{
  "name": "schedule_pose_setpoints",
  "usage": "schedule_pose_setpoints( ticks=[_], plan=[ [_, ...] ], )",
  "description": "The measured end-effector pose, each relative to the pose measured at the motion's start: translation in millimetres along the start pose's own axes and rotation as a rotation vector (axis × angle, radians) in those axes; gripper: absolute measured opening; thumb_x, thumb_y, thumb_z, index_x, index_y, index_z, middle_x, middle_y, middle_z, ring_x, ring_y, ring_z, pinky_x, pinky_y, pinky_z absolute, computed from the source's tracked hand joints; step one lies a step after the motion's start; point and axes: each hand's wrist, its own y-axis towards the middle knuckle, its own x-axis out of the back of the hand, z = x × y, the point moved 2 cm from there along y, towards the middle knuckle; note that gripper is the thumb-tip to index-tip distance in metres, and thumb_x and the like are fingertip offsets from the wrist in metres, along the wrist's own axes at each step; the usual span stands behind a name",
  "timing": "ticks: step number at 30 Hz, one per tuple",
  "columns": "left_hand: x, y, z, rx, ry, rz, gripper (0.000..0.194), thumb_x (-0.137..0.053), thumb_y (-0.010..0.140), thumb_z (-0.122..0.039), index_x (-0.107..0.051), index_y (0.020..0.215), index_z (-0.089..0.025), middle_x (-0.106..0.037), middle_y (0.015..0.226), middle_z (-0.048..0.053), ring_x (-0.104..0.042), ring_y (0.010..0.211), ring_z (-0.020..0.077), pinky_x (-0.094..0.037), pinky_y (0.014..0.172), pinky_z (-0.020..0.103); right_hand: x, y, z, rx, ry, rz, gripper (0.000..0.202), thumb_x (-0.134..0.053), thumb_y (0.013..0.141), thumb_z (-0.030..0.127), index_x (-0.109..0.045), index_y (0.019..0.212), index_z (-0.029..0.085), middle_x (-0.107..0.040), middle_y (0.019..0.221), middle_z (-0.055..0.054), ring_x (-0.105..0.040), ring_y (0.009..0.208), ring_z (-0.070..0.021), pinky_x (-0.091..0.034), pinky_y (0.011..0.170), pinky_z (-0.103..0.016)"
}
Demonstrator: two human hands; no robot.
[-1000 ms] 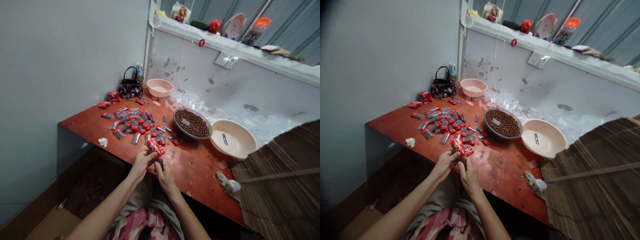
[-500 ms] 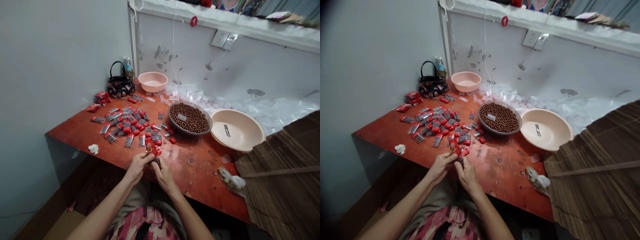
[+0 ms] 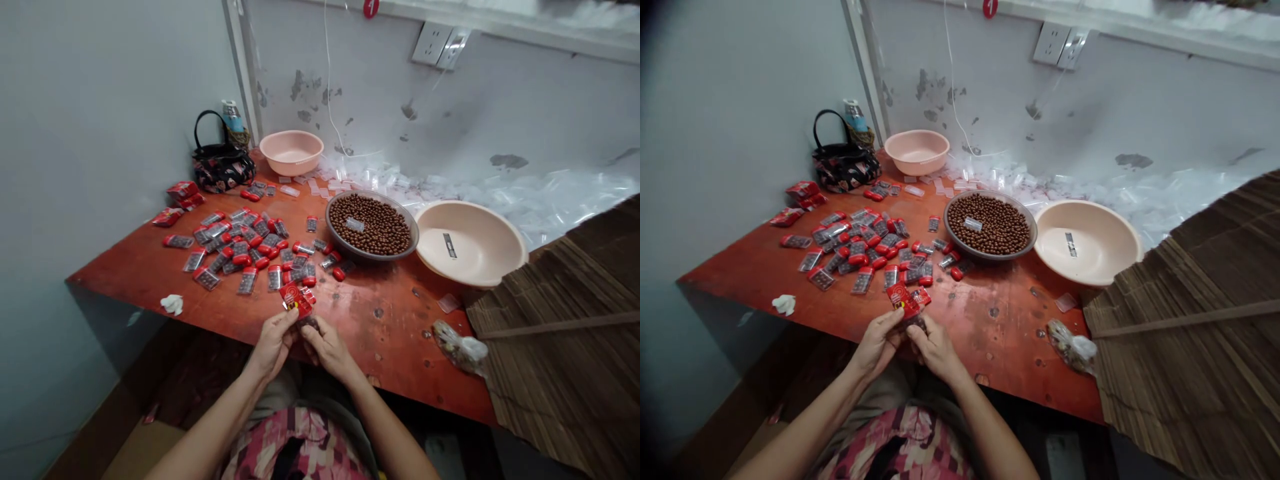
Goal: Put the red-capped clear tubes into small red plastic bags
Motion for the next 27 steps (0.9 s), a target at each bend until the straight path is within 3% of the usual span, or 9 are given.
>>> schedule_pose_setpoints(
  ticks=[3,8,13,16,22,27],
  plan=[
    [2.0,4,7,0.013,0.012,-0.018,0.019,-0.059,0.071,-0.03,-0.062,0.072,-0.011,-0.064,0.059,0.004,-0.058,0.051,0.0155,-0.047,0.052,0.029,1,-1,1,0.023,-0.11,-0.016,0.024,-0.039,0.084,0.04,-0.046,0.077,0.018,-0.042,0.049,0.007,-0.037,0.037,-0.0058,-0.029,0.038,-0.016],
    [12.1,7,14,-0.072,0.136,-0.14,0.017,-0.066,0.064,-0.026,-0.063,0.067,-0.01,-0.063,0.059,0.002,-0.058,0.055,0.0141,-0.046,0.056,0.024,1,-1,0,0.116,-0.314,-0.201,0.02,-0.045,0.081,0.037,-0.049,0.075,0.018,-0.047,0.062,0.002,-0.044,0.054,-0.01,-0.035,0.05,-0.02],
    [12.8,3,11,0.006,0.082,-0.107,0.028,-0.061,0.067,-0.036,-0.063,0.077,-0.01,-0.06,0.052,0.002,-0.05,0.035,0.0132,-0.043,0.036,0.027,-10,1,-6,-0.068,0.046,0.036,0.026,-0.036,0.084,0.042,-0.043,0.078,0.018,-0.041,0.052,0.007,-0.034,0.033,-0.0051,-0.027,0.034,-0.017],
    [11.1,1,11,0.011,0.021,-0.078,0.033,-0.059,0.069,-0.036,-0.062,0.089,-0.009,-0.063,0.06,0.004,-0.05,0.035,0.0122,-0.043,0.034,0.026,-12,2,-4,-0.062,0.054,0.021,0.025,-0.041,0.083,0.042,-0.044,0.076,0.017,-0.041,0.05,0.007,-0.034,0.034,-0.0043,-0.026,0.034,-0.016],
    [13.4,-2,18,0.003,-0.013,-0.107,0.032,-0.06,0.068,-0.036,-0.062,0.086,-0.01,-0.056,0.048,-0.001,-0.047,0.03,0.0112,-0.04,0.03,0.024,-15,2,-9,-0.062,0.046,-0.024,0.024,-0.045,0.081,0.041,-0.048,0.079,0.017,-0.044,0.048,0.007,-0.039,0.035,-0.005,-0.028,0.034,-0.015],
    [20.2,-5,9,-0.024,-0.133,-0.187,0.027,-0.061,0.069,-0.03,-0.063,0.085,-0.009,-0.06,0.057,0.002,-0.052,0.043,0.0102,-0.045,0.044,0.024,-15,-7,-16,-0.096,0.35,0.027,0.031,-0.048,0.079,0.041,-0.047,0.098,0.017,-0.06,0.076,-0.003,-0.058,0.057,-0.0113,-0.044,0.045,-0.019]
  ],
)
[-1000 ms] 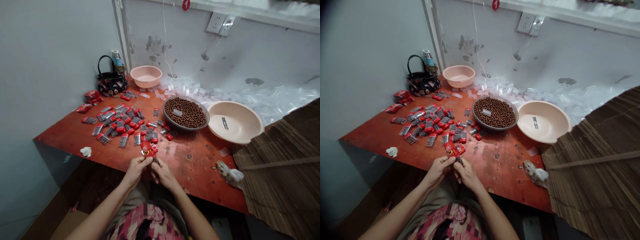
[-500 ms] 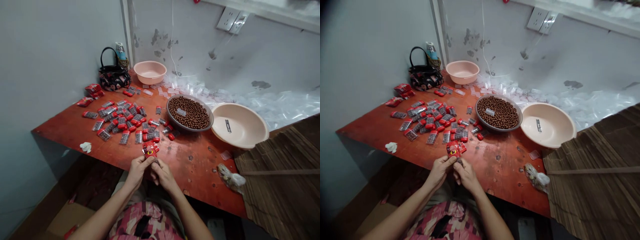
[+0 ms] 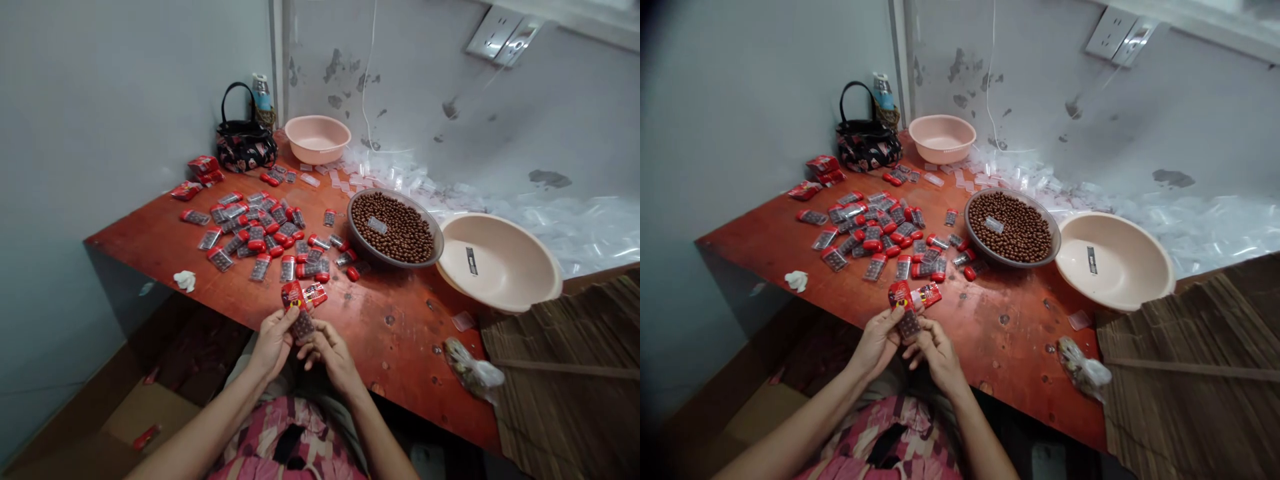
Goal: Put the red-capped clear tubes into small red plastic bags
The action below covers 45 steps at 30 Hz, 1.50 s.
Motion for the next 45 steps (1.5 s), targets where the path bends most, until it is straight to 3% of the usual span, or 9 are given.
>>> schedule_pose_setpoints(
  ticks=[2,5,9,15,25,33,40,45],
  plan=[
    [0.4,-2,-1,0.003,-0.022,0.012,0.026,-0.061,0.07,-0.028,-0.062,0.086,-0.008,-0.061,0.063,0.004,-0.053,0.049,0.0116,-0.045,0.045,0.025,0,-2,-1,0.01,0.023,-0.05,0.026,-0.054,0.076,0.037,-0.05,0.091,0.016,-0.061,0.072,-0.003,-0.059,0.056,-0.0112,-0.047,0.048,-0.021],
    [-1.2,-8,1,0.028,-0.013,0.05,0.027,-0.058,0.072,-0.028,-0.061,0.09,-0.007,-0.057,0.057,0.002,-0.047,0.042,0.0101,-0.039,0.035,0.023,-3,-1,-5,0.0,0.055,-0.127,0.022,-0.061,0.072,0.033,-0.051,0.08,0.014,-0.061,0.057,0.0,-0.057,0.045,-0.0097,-0.047,0.046,-0.02],
    [-2.0,-17,0,0.012,0.003,0.042,0.029,-0.058,0.072,-0.028,-0.061,0.091,-0.006,-0.053,0.053,0.0,-0.044,0.038,0.0095,-0.037,0.033,0.024,-12,1,-12,0.006,0.154,-0.188,0.025,-0.065,0.067,0.033,-0.048,0.072,0.016,-0.062,0.054,0.0,-0.055,0.037,-0.0096,-0.044,0.038,-0.019],
    [2.2,-26,-13,-0.086,0.002,-0.022,0.025,-0.055,0.074,-0.031,-0.063,0.085,-0.009,-0.06,0.061,0.004,-0.049,0.046,0.0113,-0.04,0.042,0.024,-21,-8,1,0.035,-0.054,-0.263,0.021,-0.064,0.068,0.031,-0.052,0.07,0.015,-0.062,0.052,0.0,-0.055,0.037,-0.0105,-0.044,0.036,-0.018],
    [7.2,-27,-10,-0.101,0.042,-0.05,0.021,-0.058,0.071,-0.032,-0.063,0.073,-0.011,-0.058,0.054,0.001,-0.046,0.042,0.0099,-0.036,0.039,0.022,-26,-4,-5,-0.004,0.01,-0.245,0.024,-0.064,0.068,0.033,-0.047,0.066,0.015,-0.061,0.048,0.0,-0.052,0.032,-0.0093,-0.039,0.031,-0.016],
    [15.2,-27,-3,-0.059,-0.035,-0.088,0.021,-0.06,0.07,-0.031,-0.061,0.074,-0.01,-0.061,0.063,0.004,-0.051,0.05,0.0113,-0.04,0.048,0.024,-28,-7,8,0.022,-0.276,-0.275,0.021,-0.064,0.066,0.032,-0.052,0.064,0.016,-0.056,0.046,0.003,-0.05,0.035,-0.0088,-0.04,0.035,-0.018],
    [18.7,-30,3,-0.04,-0.01,0.015,0.022,-0.058,0.071,-0.032,-0.056,0.062,-0.012,-0.051,0.051,-0.001,-0.046,0.04,0.0104,-0.038,0.041,0.026,-28,4,0,-0.034,-0.008,-0.209,0.025,-0.065,0.067,0.032,-0.046,0.063,0.016,-0.061,0.047,0.001,-0.05,0.031,-0.0087,-0.037,0.03,-0.016],
    [28.7,-36,-3,-0.082,-0.079,-0.031,0.019,-0.06,0.071,-0.026,-0.057,0.061,-0.01,-0.054,0.054,0.0,-0.049,0.048,0.01,-0.042,0.049,0.025,-41,20,-6,-0.051,0.063,-0.132,0.026,-0.068,0.064,0.028,-0.044,0.064,0.017,-0.058,0.042,0.004,-0.051,0.031,-0.0088,-0.04,0.032,-0.016]
  ],
)
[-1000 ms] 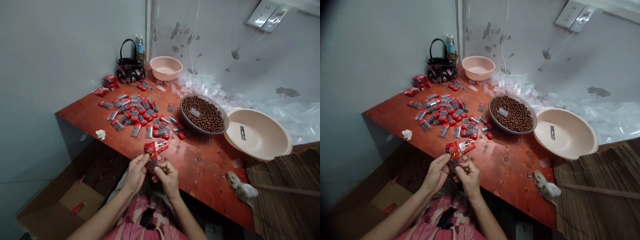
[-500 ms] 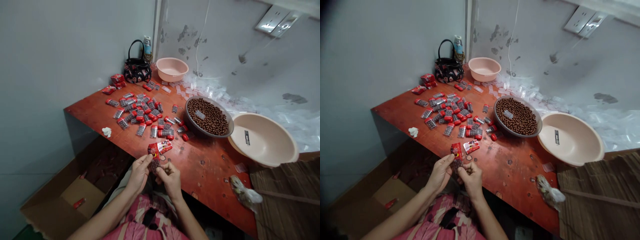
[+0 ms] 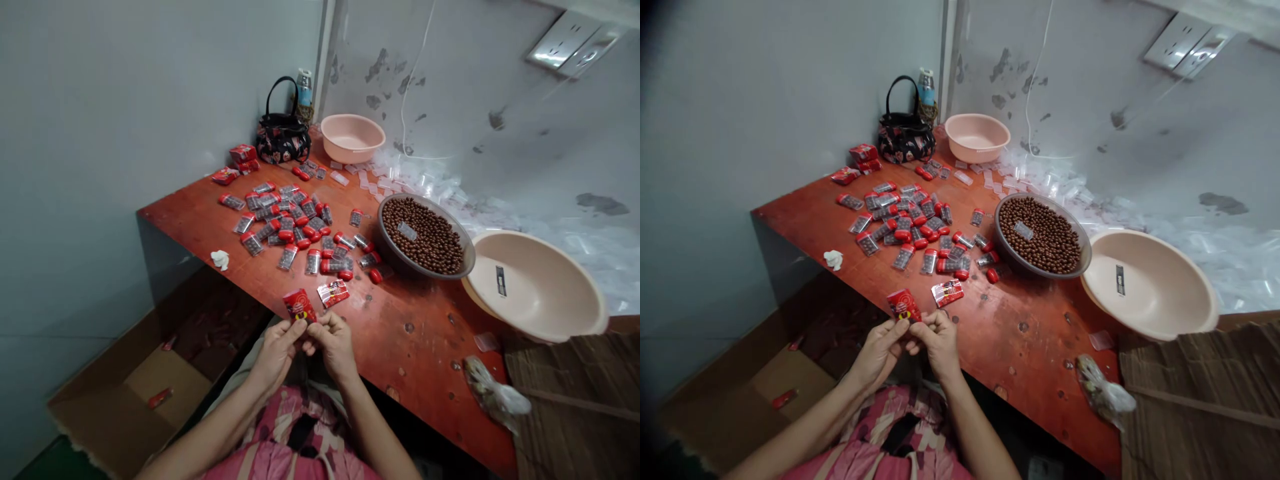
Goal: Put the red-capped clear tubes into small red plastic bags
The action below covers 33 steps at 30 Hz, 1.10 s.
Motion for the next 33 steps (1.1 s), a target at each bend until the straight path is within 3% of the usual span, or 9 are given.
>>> schedule_pose_setpoints(
  ticks=[3,6,8,10,13,18,21,25,33],
  plan=[
    [16.2,-5,-8,-0.014,-0.049,-0.048,0.015,-0.059,0.072,-0.023,-0.06,0.068,-0.009,-0.06,0.061,0.004,-0.054,0.055,0.0123,-0.047,0.058,0.028,-18,10,-8,-0.041,0.007,0.102,0.03,-0.07,0.06,0.025,-0.041,0.062,0.018,-0.059,0.044,0.005,-0.05,0.03,-0.0083,-0.037,0.028,-0.014],
    [44.7,-14,-18,-0.065,-0.163,-0.241,0.025,-0.056,0.074,-0.032,-0.061,0.085,-0.01,-0.065,0.086,0.011,-0.061,0.077,0.0186,-0.049,0.07,0.031,-29,13,-14,-0.071,0.019,0.174,0.027,-0.068,0.061,0.025,-0.043,0.066,0.017,-0.061,0.048,0.004,-0.052,0.032,-0.0086,-0.039,0.03,-0.015],
    [64.9,-20,-22,-0.12,-0.191,-0.422,0.037,-0.05,0.076,-0.042,-0.059,0.092,-0.011,-0.061,0.101,0.015,-0.058,0.092,0.0225,-0.048,0.077,0.033,-26,11,-12,-0.057,0.011,0.156,0.025,-0.066,0.063,0.028,-0.045,0.07,0.017,-0.062,0.051,0.003,-0.053,0.033,-0.0089,-0.039,0.03,-0.015],
    [76.2,-24,-22,-0.128,-0.078,-0.509,0.039,-0.05,0.075,-0.043,-0.057,0.098,-0.012,-0.059,0.107,0.016,-0.058,0.094,0.0249,-0.048,0.078,0.036,-14,6,-4,-0.023,-0.029,0.1,0.023,-0.064,0.066,0.03,-0.046,0.071,0.017,-0.061,0.052,0.003,-0.052,0.034,-0.0083,-0.037,0.03,-0.014],
    [65.1,-14,-21,-0.172,0.346,-0.375,0.038,-0.054,0.074,-0.036,-0.055,0.107,-0.016,-0.057,0.113,0.014,-0.058,0.094,0.0266,-0.046,0.082,0.041,10,-4,10,0.029,-0.117,0.021,0.022,-0.059,0.072,0.034,-0.046,0.068,0.016,-0.061,0.054,0.001,-0.051,0.035,-0.0067,-0.036,0.031,-0.014],
    [2.2,40,-20,-0.706,1.314,0.142,0.037,-0.052,0.076,-0.029,-0.054,0.113,-0.022,-0.051,0.122,0.007,-0.04,0.116,0.0252,-0.027,0.1,0.043,37,-14,21,0.071,-0.224,-0.094,0.025,-0.054,0.076,0.037,-0.047,0.067,0.016,-0.059,0.055,0.001,-0.049,0.037,-0.006,-0.036,0.033,-0.014],
    [-12.9,73,-10,-0.838,1.682,0.222,0.032,-0.048,0.079,-0.025,-0.055,0.11,-0.021,-0.047,0.125,0.008,-0.033,0.12,0.0268,-0.026,0.098,0.048,43,-18,21,0.079,-0.264,-0.126,0.025,-0.053,0.077,0.038,-0.048,0.066,0.016,-0.059,0.054,0.001,-0.049,0.037,-0.0062,-0.036,0.034,-0.015],
    [-9.2,89,2,-0.918,1.809,0.205,0.027,-0.047,0.079,-0.023,-0.06,0.103,-0.023,-0.054,0.119,0.006,-0.03,0.122,0.0269,-0.026,0.097,0.051,51,-17,21,0.073,-0.29,-0.141,0.024,-0.053,0.077,0.037,-0.048,0.066,0.016,-0.058,0.054,0.001,-0.048,0.037,-0.0064,-0.036,0.036,-0.015],
    [-19.9,86,13,-0.935,1.74,0.13,0.027,-0.04,0.081,-0.015,-0.062,0.097,-0.019,-0.061,0.109,0.005,-0.032,0.121,0.0238,-0.035,0.094,0.042,56,-1,40,0.185,-0.386,-0.219,0.024,-0.053,0.076,0.038,-0.051,0.066,0.016,-0.055,0.053,0.002,-0.048,0.042,-0.0078,-0.038,0.041,-0.018]
  ],
)
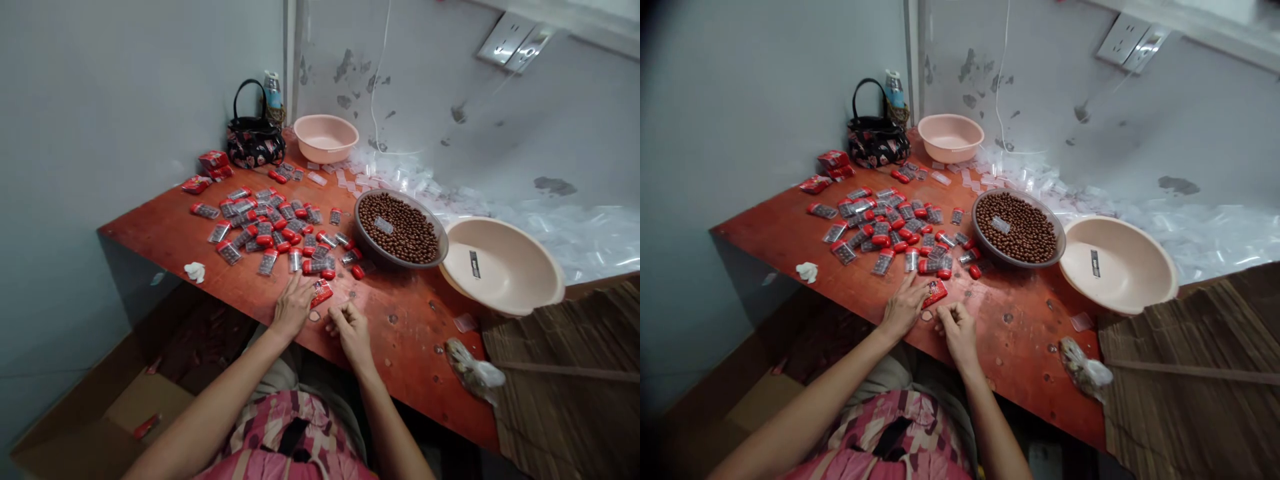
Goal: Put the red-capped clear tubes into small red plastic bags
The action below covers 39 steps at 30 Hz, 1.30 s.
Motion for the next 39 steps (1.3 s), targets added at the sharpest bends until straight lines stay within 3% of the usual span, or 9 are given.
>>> schedule_pose_setpoints(
  ticks=[5,10,12,16,20,26,29,34,39],
  plan=[
    [22.9,-8,12,-0.015,0.055,-0.054,0.032,-0.039,0.083,-0.021,-0.054,0.111,-0.018,-0.052,0.121,0.008,-0.035,0.12,0.0221,-0.033,0.095,0.039,2,-3,3,0.039,-0.066,-0.004,0.026,-0.054,0.074,0.04,-0.052,0.064,0.017,-0.055,0.053,0.002,-0.048,0.045,-0.0104,-0.038,0.044,-0.02],
    [91.4,-26,100,0.398,0.364,-0.309,0.048,-0.038,0.083,-0.027,-0.035,0.127,-0.009,-0.033,0.134,0.017,-0.022,0.125,0.0285,-0.019,0.099,0.049,1,-5,-1,0.013,-0.101,0.036,0.027,-0.054,0.074,0.042,-0.052,0.064,0.016,-0.053,0.051,0.002,-0.048,0.044,-0.0111,-0.037,0.043,-0.021],
    [110.2,-36,140,0.573,0.459,-0.316,0.044,-0.037,0.083,-0.028,-0.043,0.12,-0.005,-0.038,0.129,0.021,-0.025,0.123,0.0321,-0.022,0.096,0.053,-4,-5,-2,0.008,-0.091,0.042,0.026,-0.054,0.074,0.041,-0.053,0.064,0.016,-0.053,0.051,0.002,-0.047,0.043,-0.0104,-0.037,0.042,-0.02],
    [119.2,-47,176,0.522,0.44,-0.294,0.031,-0.038,0.083,-0.028,-0.061,0.096,-0.011,-0.055,0.115,0.017,-0.043,0.113,0.0271,-0.036,0.089,0.042,-13,-6,0,0.021,-0.074,0.066,0.024,-0.053,0.076,0.039,-0.056,0.069,0.016,-0.054,0.051,0.002,-0.047,0.043,-0.01,-0.037,0.043,-0.02],
    [104.8,-36,131,0.202,0.353,-0.402,0.031,-0.045,0.081,-0.025,-0.055,0.107,-0.014,-0.047,0.124,0.014,-0.036,0.119,0.026,-0.032,0.095,0.042,-9,-1,-3,0.074,-0.144,0.02,0.022,-0.049,0.078,0.036,-0.056,0.071,0.016,-0.057,0.055,0.001,-0.051,0.047,-0.0114,-0.04,0.046,-0.021],
    [32.9,-3,28,-0.263,0.126,0.108,0.041,-0.038,0.084,-0.024,-0.04,0.124,-0.016,-0.045,0.128,0.009,-0.032,0.121,0.0226,-0.031,0.097,0.04,-1,27,-4,0.299,-0.49,-0.046,0.022,-0.045,0.078,0.023,-0.057,0.097,0.019,-0.063,0.095,-0.006,-0.057,0.086,-0.0195,-0.042,0.079,-0.033],
    [15.0,-7,17,-0.205,0.125,0.162,0.038,-0.037,0.084,-0.024,-0.045,0.12,-0.016,-0.048,0.124,0.01,-0.035,0.119,0.0234,-0.03,0.097,0.044,-11,44,-2,0.36,-0.49,0.101,0.024,-0.042,0.079,0.018,-0.056,0.099,0.02,-0.062,0.097,-0.005,-0.056,0.089,-0.0177,-0.041,0.081,-0.032],
    [25.0,-32,24,0.052,0.101,0.015,0.04,-0.046,0.08,-0.032,-0.05,0.117,-0.018,-0.052,0.12,0.011,-0.034,0.12,0.0273,-0.028,0.097,0.048,-29,66,4,0.39,-0.443,0.338,0.022,-0.042,0.08,0.018,-0.058,0.096,0.021,-0.063,0.093,-0.002,-0.057,0.085,-0.0148,-0.042,0.078,-0.029],
    [28.0,-37,23,0.142,0.053,-0.082,0.03,-0.049,0.078,-0.029,-0.058,0.106,-0.023,-0.056,0.116,0.008,-0.035,0.119,0.0277,-0.026,0.096,0.052,-30,63,10,0.36,-0.398,0.296,0.019,-0.045,0.08,0.021,-0.058,0.093,0.02,-0.063,0.09,-0.002,-0.058,0.082,-0.0151,-0.043,0.076,-0.028]
  ],
)
